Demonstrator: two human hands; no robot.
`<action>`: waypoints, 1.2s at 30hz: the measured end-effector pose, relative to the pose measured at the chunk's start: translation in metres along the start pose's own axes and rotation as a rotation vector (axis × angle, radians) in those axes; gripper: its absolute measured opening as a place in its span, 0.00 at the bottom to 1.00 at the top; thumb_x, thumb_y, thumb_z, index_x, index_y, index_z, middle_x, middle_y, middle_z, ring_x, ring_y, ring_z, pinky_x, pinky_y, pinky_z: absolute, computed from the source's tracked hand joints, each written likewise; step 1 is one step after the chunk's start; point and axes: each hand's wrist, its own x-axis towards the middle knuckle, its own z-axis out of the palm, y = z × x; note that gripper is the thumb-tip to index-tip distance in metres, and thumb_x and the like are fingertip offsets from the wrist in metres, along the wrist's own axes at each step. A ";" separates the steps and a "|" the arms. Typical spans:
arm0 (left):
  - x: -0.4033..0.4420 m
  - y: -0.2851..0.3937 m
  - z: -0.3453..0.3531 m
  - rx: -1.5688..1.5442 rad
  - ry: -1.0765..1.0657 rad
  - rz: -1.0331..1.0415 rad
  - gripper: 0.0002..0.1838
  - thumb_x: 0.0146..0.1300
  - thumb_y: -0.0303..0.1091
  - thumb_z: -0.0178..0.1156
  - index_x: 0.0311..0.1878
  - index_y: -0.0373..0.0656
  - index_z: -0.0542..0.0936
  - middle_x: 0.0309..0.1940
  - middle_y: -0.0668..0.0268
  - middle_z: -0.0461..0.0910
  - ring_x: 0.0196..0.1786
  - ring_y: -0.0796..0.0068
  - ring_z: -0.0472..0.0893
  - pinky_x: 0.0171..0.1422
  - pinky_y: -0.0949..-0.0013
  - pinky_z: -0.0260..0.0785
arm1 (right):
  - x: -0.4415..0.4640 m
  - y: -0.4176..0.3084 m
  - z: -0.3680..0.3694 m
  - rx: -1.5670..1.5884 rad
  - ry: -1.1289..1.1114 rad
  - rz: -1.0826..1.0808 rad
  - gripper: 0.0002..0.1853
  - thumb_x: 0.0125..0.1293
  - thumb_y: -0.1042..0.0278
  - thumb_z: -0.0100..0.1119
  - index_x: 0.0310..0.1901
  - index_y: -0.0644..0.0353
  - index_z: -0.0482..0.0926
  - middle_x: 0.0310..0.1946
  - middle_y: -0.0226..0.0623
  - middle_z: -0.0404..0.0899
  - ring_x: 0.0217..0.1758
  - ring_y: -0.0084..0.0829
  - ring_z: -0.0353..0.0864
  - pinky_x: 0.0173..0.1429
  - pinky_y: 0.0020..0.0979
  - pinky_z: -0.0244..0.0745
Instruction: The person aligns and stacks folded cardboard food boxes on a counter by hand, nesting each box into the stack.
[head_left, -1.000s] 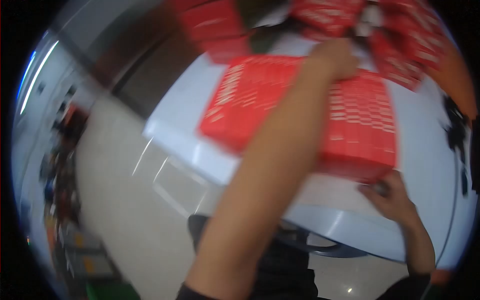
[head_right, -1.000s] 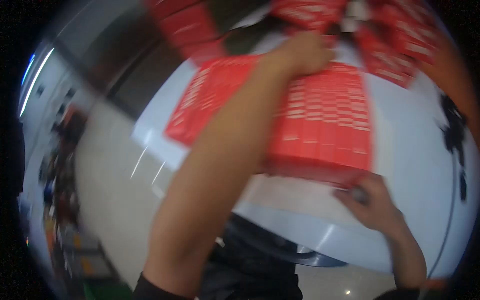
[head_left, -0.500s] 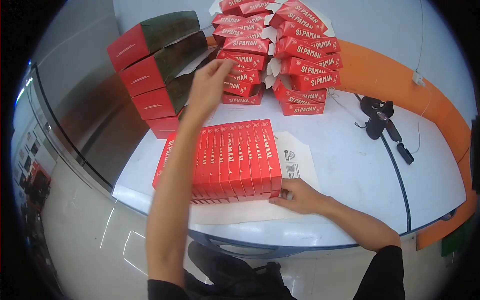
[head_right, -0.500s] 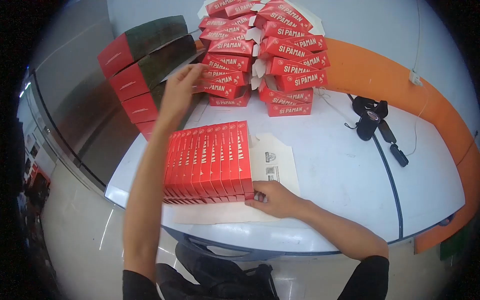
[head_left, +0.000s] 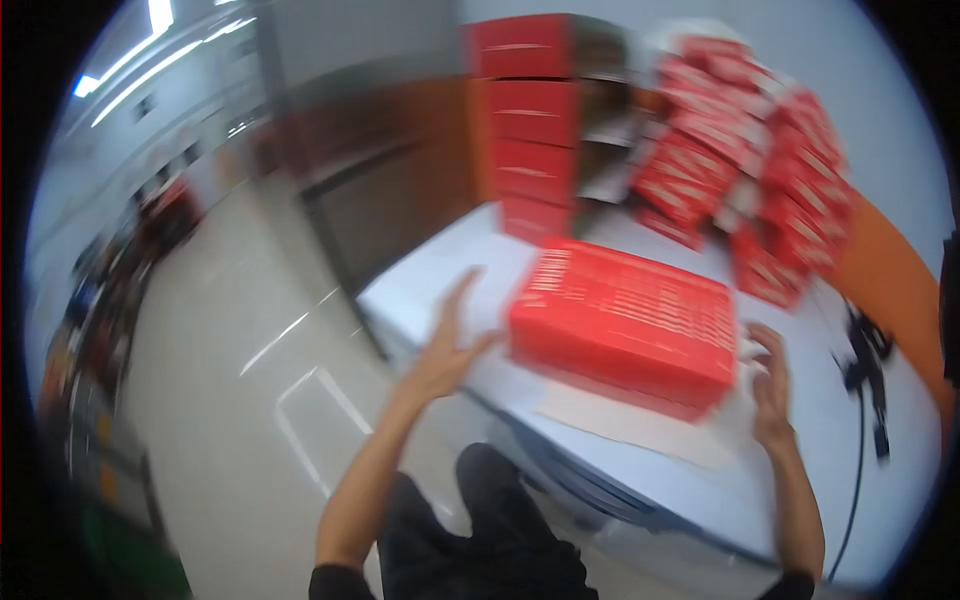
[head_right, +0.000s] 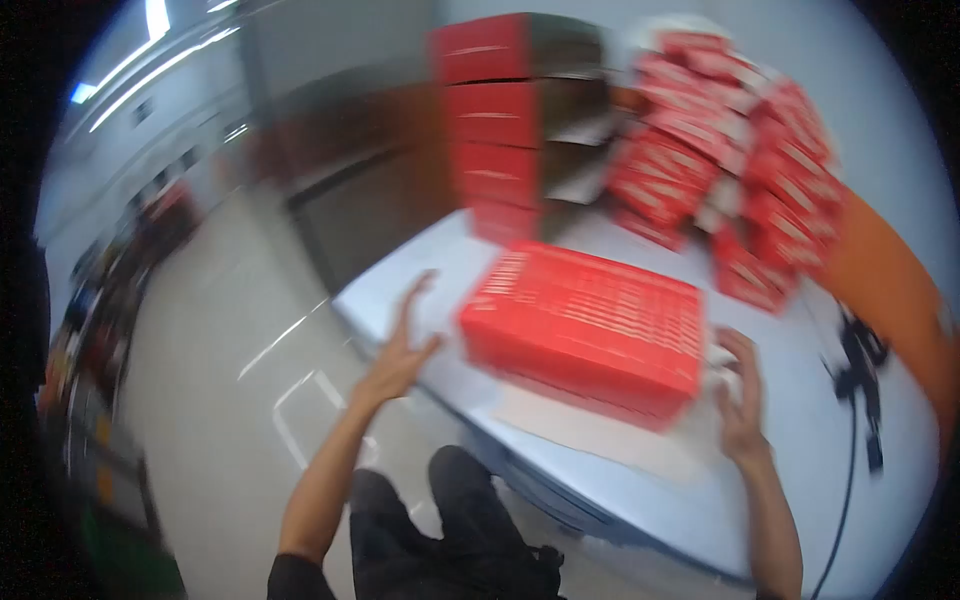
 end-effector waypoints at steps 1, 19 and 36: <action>-0.004 -0.003 0.004 -0.205 -0.015 -0.056 0.50 0.70 0.45 0.64 0.86 0.43 0.46 0.84 0.56 0.53 0.82 0.54 0.58 0.88 0.48 0.45 | 0.014 -0.013 -0.001 -0.039 -0.054 -0.002 0.36 0.78 0.35 0.46 0.69 0.61 0.74 0.70 0.47 0.72 0.74 0.44 0.70 0.69 0.43 0.67; -0.030 -0.045 0.061 0.129 0.272 0.119 0.18 0.63 0.40 0.72 0.52 0.43 0.86 0.54 0.58 0.88 0.64 0.55 0.82 0.75 0.49 0.69 | 0.008 0.063 0.038 -0.079 0.119 -0.157 0.28 0.80 0.48 0.51 0.70 0.61 0.71 0.70 0.47 0.73 0.78 0.46 0.68 0.82 0.47 0.61; -0.306 -0.204 0.048 0.752 -0.226 -1.093 0.26 0.64 0.57 0.66 0.52 0.44 0.90 0.47 0.55 0.91 0.53 0.48 0.88 0.61 0.47 0.78 | 0.019 0.037 0.042 -0.099 0.089 -0.165 0.38 0.65 0.73 0.70 0.76 0.55 0.66 0.68 0.42 0.73 0.69 0.46 0.71 0.73 0.46 0.67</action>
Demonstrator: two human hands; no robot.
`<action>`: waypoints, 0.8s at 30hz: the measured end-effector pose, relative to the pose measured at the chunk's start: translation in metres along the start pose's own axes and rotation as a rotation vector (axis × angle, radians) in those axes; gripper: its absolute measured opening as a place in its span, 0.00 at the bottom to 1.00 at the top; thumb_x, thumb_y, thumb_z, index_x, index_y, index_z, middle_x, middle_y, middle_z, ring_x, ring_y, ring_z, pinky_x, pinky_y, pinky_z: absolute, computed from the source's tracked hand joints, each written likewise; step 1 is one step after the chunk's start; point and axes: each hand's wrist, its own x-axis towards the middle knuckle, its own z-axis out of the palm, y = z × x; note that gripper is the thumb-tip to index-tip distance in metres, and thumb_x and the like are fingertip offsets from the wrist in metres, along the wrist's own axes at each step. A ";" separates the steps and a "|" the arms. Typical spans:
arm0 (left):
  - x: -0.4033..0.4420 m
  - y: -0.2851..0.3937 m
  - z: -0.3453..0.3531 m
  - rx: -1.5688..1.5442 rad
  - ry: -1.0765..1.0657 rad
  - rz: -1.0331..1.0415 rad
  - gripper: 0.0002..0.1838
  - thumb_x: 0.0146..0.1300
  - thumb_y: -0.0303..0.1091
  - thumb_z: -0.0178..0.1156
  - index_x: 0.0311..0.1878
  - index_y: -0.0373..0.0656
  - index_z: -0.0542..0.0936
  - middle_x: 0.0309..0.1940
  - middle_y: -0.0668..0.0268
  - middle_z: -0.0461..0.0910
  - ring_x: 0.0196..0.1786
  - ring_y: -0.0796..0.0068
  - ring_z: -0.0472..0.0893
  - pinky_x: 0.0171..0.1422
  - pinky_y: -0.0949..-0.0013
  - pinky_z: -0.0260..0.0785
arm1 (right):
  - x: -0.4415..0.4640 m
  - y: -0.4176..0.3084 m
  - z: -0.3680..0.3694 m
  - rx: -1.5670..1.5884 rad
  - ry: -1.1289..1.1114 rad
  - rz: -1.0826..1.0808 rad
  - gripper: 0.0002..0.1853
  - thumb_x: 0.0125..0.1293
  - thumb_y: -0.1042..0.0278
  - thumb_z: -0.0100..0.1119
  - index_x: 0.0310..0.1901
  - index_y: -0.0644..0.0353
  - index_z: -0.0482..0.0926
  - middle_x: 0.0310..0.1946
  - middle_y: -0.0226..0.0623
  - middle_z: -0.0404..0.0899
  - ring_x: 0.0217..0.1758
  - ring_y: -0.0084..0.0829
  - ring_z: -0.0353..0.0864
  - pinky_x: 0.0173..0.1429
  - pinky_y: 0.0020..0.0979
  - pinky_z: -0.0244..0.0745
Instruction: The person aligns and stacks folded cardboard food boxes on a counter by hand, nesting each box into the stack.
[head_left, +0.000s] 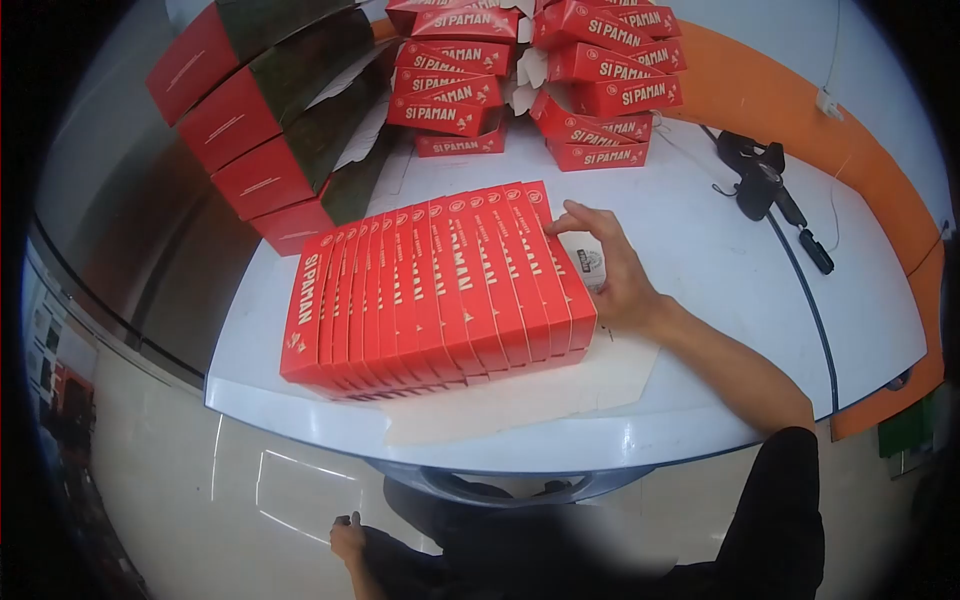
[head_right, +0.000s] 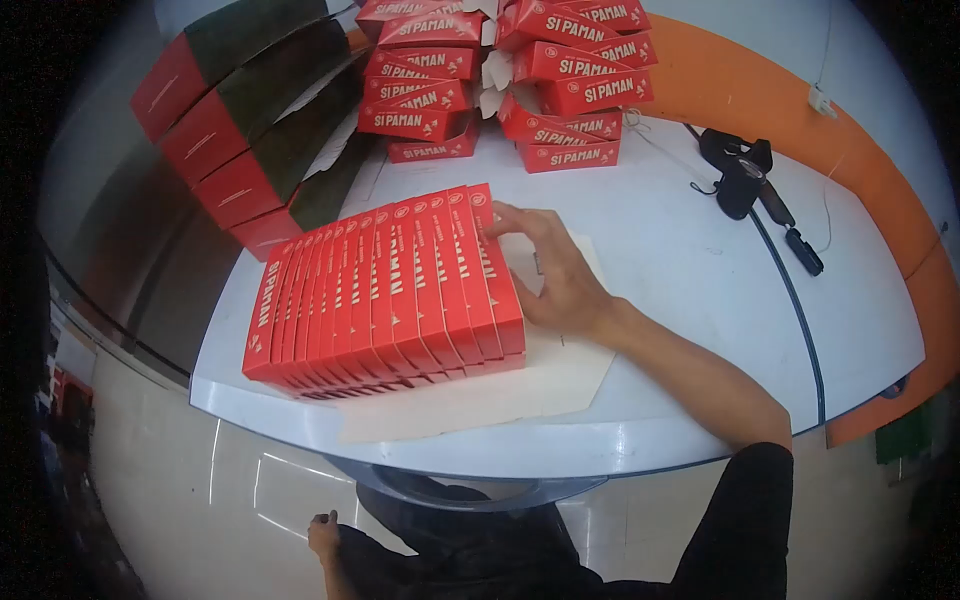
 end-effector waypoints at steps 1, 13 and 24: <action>0.003 0.005 0.003 0.009 -0.036 0.000 0.26 0.64 0.57 0.66 0.51 0.45 0.90 0.47 0.55 0.91 0.53 0.48 0.88 0.61 0.47 0.78 | -0.001 -0.001 -0.001 -0.038 -0.020 -0.016 0.37 0.64 0.73 0.71 0.75 0.54 0.69 0.67 0.42 0.73 0.69 0.46 0.71 0.73 0.46 0.68; 0.016 0.022 0.009 0.054 -0.136 -0.005 0.24 0.59 0.56 0.68 0.49 0.48 0.91 0.47 0.52 0.90 0.53 0.47 0.88 0.62 0.48 0.78 | 0.013 0.005 -0.003 -0.171 -0.137 -0.135 0.35 0.56 0.61 0.81 0.66 0.47 0.77 0.74 0.35 0.72 0.78 0.52 0.63 0.76 0.49 0.65; 0.006 0.014 0.007 -0.066 -0.077 0.080 0.23 0.62 0.55 0.66 0.49 0.47 0.91 0.45 0.55 0.91 0.51 0.50 0.89 0.61 0.50 0.79 | 0.049 -0.029 -0.019 -0.316 -0.401 -0.120 0.34 0.57 0.56 0.79 0.67 0.48 0.80 0.67 0.37 0.74 0.73 0.49 0.66 0.78 0.51 0.62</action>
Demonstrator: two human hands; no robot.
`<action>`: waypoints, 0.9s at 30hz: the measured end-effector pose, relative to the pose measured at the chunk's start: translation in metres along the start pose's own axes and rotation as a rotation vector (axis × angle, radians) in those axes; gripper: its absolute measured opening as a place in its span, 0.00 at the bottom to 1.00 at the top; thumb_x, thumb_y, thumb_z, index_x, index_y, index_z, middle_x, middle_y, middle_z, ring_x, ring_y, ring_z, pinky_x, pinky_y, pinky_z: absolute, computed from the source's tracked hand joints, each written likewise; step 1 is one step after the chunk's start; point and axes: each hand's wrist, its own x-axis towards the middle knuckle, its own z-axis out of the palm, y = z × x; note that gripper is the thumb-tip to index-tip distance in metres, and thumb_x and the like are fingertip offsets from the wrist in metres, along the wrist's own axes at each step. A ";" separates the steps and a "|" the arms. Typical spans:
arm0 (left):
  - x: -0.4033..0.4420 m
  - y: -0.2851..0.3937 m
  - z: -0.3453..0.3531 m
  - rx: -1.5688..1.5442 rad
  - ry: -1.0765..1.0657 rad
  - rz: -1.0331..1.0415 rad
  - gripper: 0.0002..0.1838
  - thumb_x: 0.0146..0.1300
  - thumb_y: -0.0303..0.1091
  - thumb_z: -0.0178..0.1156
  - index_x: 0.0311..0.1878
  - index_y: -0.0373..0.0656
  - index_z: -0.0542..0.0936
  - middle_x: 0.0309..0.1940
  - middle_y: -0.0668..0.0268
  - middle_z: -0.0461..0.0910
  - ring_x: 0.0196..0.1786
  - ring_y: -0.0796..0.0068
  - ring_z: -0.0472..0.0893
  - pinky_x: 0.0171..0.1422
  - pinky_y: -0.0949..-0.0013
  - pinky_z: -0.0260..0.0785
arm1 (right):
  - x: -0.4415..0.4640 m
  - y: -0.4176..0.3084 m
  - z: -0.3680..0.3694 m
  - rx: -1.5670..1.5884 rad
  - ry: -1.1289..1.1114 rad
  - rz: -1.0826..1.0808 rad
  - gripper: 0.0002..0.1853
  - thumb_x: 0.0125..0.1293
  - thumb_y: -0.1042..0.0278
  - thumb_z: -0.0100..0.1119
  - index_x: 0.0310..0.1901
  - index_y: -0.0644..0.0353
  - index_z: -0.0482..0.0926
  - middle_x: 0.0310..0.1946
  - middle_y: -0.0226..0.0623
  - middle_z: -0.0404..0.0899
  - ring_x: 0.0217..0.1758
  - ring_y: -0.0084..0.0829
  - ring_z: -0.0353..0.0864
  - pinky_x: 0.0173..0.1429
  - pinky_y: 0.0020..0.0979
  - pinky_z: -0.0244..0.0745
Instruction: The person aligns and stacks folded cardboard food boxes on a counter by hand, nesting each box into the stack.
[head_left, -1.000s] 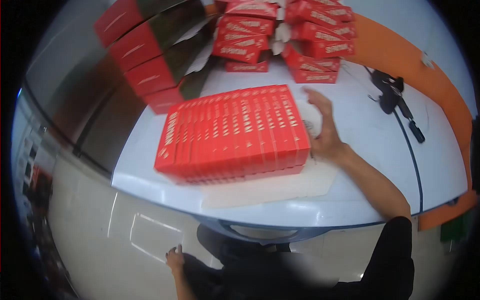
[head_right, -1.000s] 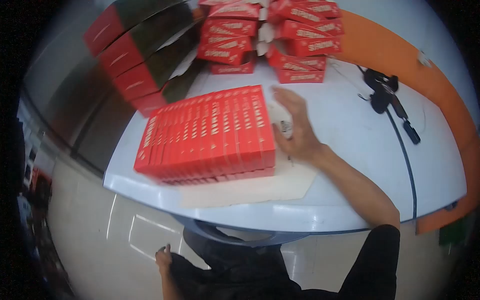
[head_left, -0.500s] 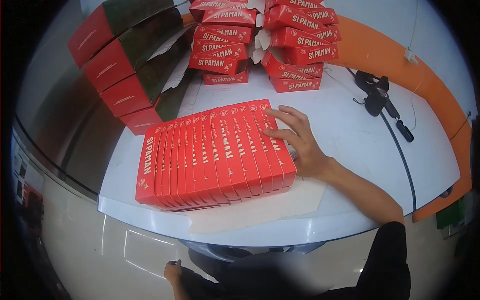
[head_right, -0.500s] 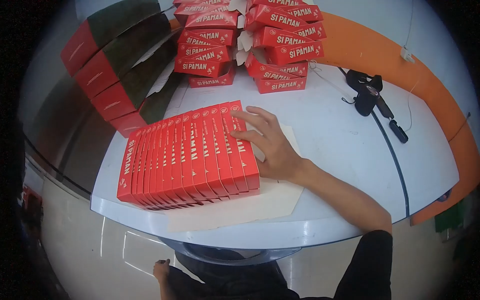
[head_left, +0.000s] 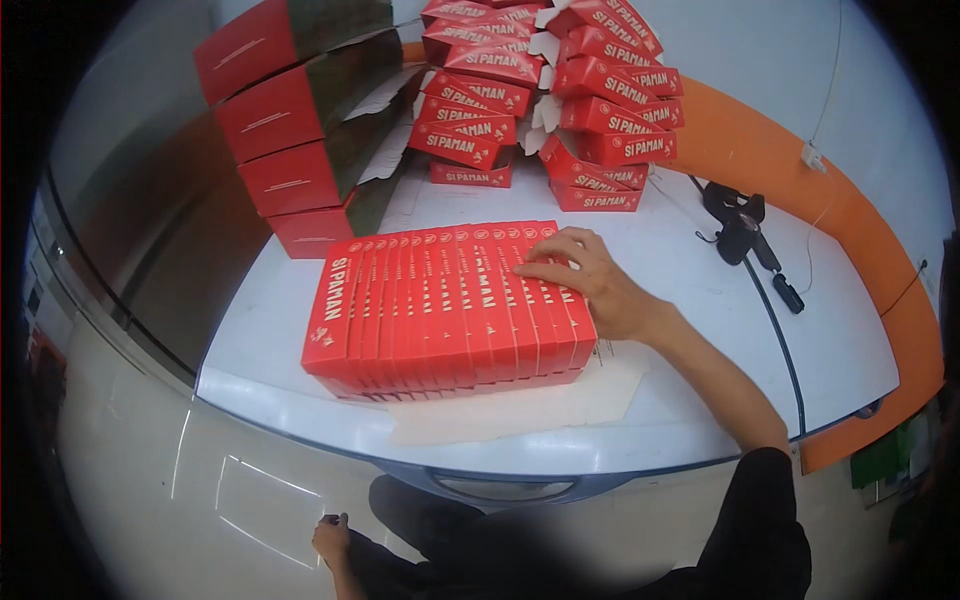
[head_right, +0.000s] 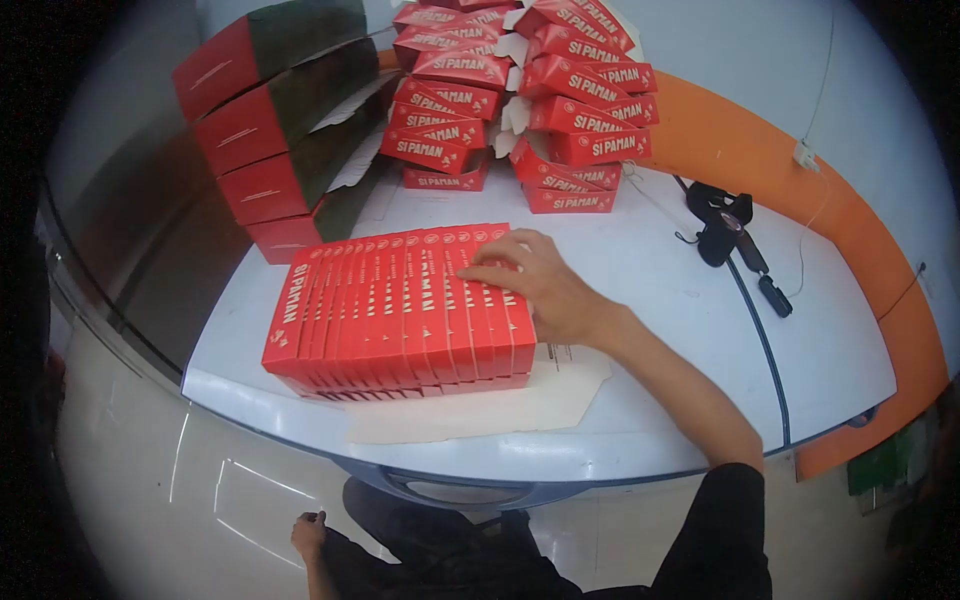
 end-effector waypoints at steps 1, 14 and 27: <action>-0.001 -0.001 -0.002 -0.010 0.013 -0.002 0.23 0.62 0.55 0.66 0.49 0.47 0.91 0.45 0.55 0.91 0.51 0.51 0.89 0.61 0.51 0.79 | 0.004 0.000 -0.005 -0.048 -0.041 -0.027 0.35 0.57 0.56 0.79 0.67 0.48 0.80 0.69 0.37 0.73 0.75 0.49 0.64 0.79 0.52 0.61; -0.002 0.000 -0.005 -0.024 0.035 -0.007 0.21 0.63 0.54 0.66 0.48 0.48 0.91 0.44 0.55 0.91 0.50 0.53 0.90 0.59 0.52 0.79 | 0.058 -0.030 -0.066 -0.014 -0.736 0.068 0.61 0.53 0.70 0.79 0.85 0.42 0.49 0.81 0.38 0.62 0.82 0.56 0.57 0.84 0.54 0.55; -0.001 -0.007 0.000 -0.099 0.051 0.013 0.22 0.64 0.54 0.64 0.48 0.48 0.91 0.43 0.62 0.92 0.48 0.55 0.90 0.57 0.53 0.78 | 0.119 -0.084 -0.066 -0.523 -1.061 0.113 0.48 0.60 0.87 0.59 0.81 0.36 0.65 0.82 0.35 0.59 0.80 0.51 0.59 0.81 0.54 0.60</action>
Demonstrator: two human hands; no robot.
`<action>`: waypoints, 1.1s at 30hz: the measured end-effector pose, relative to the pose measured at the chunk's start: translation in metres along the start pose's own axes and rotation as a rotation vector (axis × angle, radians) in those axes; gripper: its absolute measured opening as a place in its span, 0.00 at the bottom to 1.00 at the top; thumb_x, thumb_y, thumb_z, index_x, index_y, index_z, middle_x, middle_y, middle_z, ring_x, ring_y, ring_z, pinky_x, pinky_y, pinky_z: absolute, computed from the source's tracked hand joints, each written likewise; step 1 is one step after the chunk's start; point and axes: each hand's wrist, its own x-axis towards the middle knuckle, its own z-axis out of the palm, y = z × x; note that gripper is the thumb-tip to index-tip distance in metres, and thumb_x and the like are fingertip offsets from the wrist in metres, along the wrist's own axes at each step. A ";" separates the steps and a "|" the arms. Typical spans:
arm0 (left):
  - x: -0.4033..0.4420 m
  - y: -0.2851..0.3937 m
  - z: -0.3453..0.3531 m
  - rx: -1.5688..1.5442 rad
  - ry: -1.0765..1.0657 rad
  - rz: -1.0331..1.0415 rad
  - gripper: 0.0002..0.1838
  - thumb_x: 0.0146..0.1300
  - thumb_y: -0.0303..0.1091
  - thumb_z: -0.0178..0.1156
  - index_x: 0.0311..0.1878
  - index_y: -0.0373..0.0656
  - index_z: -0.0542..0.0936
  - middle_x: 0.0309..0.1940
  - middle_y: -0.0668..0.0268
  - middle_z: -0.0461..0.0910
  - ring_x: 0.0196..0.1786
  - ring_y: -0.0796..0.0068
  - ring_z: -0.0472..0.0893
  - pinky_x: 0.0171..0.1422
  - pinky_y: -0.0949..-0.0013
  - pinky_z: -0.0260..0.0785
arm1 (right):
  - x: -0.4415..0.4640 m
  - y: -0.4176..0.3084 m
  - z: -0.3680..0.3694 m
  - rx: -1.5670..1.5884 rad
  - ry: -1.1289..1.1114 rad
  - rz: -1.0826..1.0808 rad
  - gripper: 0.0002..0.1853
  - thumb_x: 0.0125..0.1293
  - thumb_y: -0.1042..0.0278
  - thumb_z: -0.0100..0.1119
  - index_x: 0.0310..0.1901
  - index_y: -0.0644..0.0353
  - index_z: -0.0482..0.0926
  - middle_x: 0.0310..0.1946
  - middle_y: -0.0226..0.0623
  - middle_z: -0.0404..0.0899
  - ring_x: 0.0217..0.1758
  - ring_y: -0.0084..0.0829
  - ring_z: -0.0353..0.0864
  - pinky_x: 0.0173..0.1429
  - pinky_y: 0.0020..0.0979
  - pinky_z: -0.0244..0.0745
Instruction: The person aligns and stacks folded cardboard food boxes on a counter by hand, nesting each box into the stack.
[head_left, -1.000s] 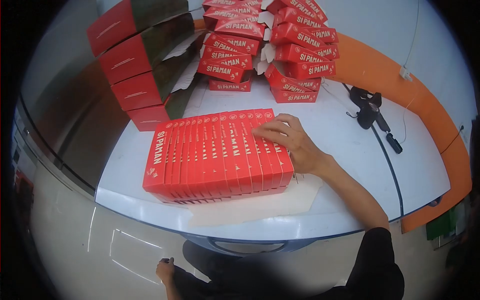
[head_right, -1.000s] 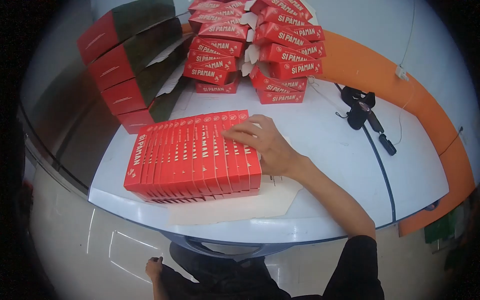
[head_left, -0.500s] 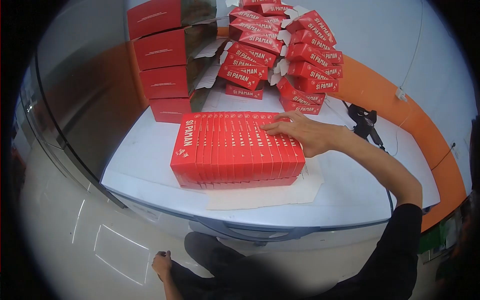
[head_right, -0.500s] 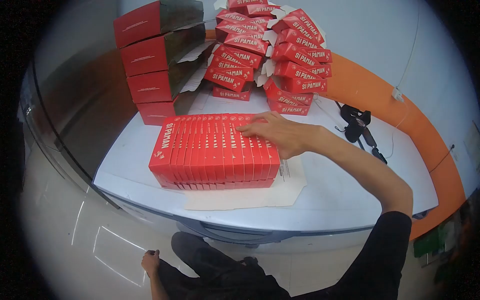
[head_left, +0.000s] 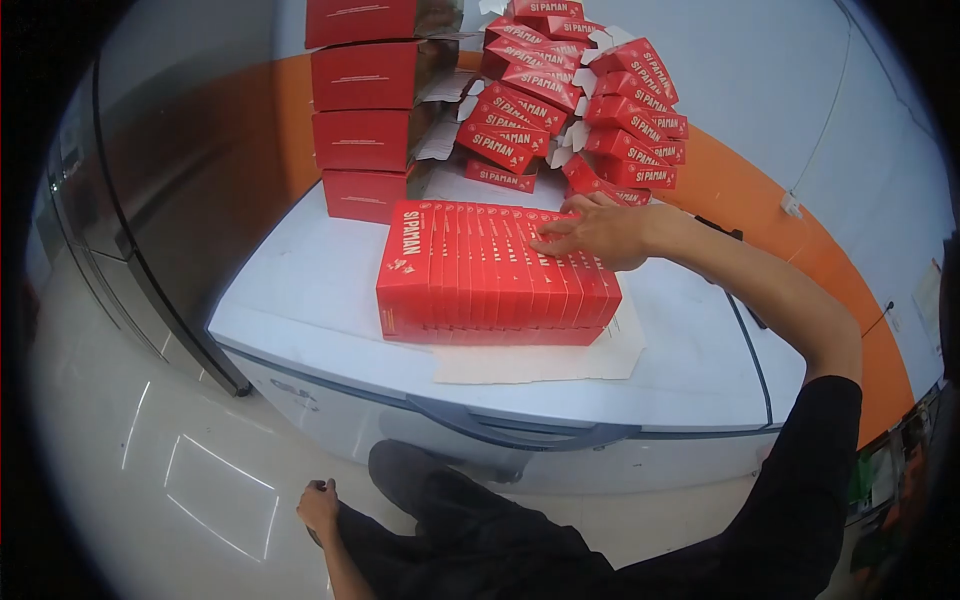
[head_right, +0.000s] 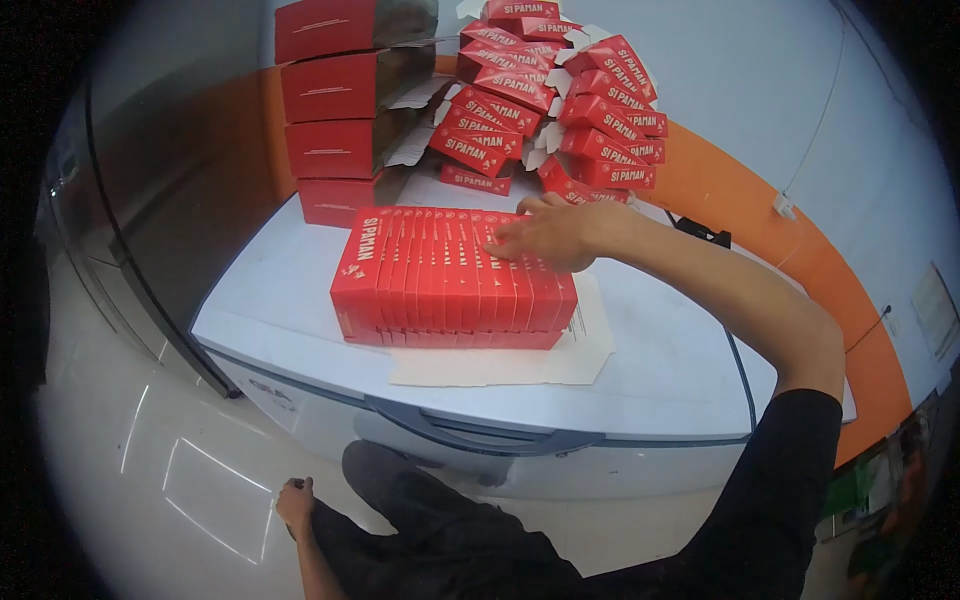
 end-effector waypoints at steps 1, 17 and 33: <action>-0.002 -0.001 -0.001 -0.008 0.005 0.003 0.22 0.64 0.54 0.64 0.49 0.48 0.91 0.43 0.62 0.92 0.48 0.56 0.90 0.57 0.53 0.78 | -0.001 -0.002 0.000 0.018 0.041 0.006 0.47 0.58 0.88 0.59 0.79 0.38 0.68 0.84 0.31 0.57 0.78 0.50 0.61 0.81 0.54 0.60; -0.004 -0.004 -0.002 -0.115 0.028 -0.006 0.21 0.66 0.53 0.64 0.47 0.47 0.91 0.43 0.62 0.92 0.48 0.56 0.90 0.59 0.52 0.76 | 0.045 -0.002 0.028 0.370 0.584 -0.215 0.26 0.57 0.82 0.54 0.58 0.58 0.86 0.62 0.41 0.79 0.67 0.41 0.73 0.74 0.44 0.67; 0.000 -0.005 0.005 -0.074 0.045 -0.006 0.20 0.65 0.53 0.63 0.46 0.49 0.91 0.41 0.64 0.92 0.48 0.57 0.90 0.58 0.52 0.76 | 0.058 -0.021 0.006 0.455 0.575 -0.230 0.27 0.56 0.82 0.56 0.60 0.60 0.85 0.59 0.42 0.80 0.71 0.43 0.69 0.77 0.44 0.64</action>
